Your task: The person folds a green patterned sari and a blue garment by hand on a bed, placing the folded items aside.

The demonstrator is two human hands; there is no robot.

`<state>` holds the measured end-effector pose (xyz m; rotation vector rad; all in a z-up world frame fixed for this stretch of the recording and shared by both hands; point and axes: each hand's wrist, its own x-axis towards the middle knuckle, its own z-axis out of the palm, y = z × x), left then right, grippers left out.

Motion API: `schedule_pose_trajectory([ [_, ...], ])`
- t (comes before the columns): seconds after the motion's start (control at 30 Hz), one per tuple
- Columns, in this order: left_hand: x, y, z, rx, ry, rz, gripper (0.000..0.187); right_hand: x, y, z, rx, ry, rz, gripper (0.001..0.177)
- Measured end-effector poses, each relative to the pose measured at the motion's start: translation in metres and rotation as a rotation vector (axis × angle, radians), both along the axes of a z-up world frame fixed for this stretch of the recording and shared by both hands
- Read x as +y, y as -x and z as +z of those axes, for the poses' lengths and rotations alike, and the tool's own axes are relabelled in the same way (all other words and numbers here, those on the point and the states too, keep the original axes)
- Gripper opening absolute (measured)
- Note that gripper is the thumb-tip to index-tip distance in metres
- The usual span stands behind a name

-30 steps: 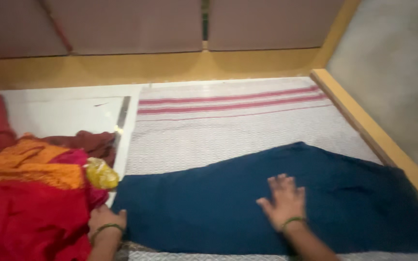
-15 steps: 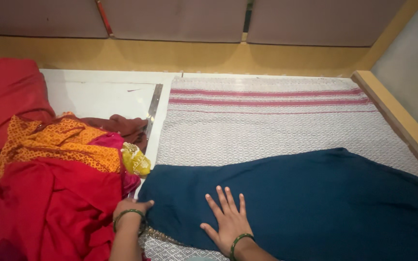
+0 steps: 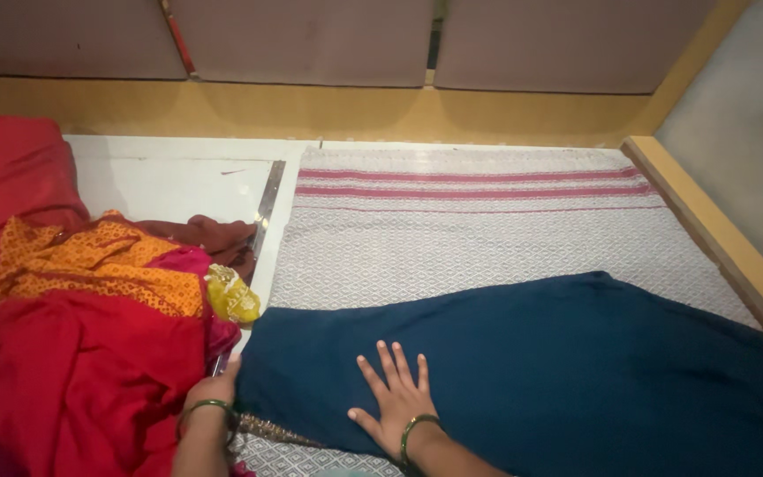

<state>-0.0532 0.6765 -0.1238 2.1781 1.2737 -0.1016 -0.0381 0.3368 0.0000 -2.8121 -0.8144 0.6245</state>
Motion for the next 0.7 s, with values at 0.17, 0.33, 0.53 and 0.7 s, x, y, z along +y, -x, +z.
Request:
schedule_pose_trajectory([
  [0.17,0.000,0.007,-0.006,-0.207,0.291,0.131,0.079,0.003,0.002,0.011,-0.005,0.030,0.008,0.084],
  [0.33,-0.001,-0.004,0.013,0.013,0.141,-0.011,0.068,0.001,-0.002,0.003,0.029,0.060,0.010,0.084],
  [0.53,-0.008,-0.041,0.063,0.223,0.063,-0.212,0.056,0.007,-0.017,-0.022,-1.280,-0.184,0.110,0.098],
  [0.7,-0.051,-0.063,0.122,0.134,-0.085,-0.268,0.052,0.052,-0.009,0.033,0.100,-0.706,0.026,0.130],
])
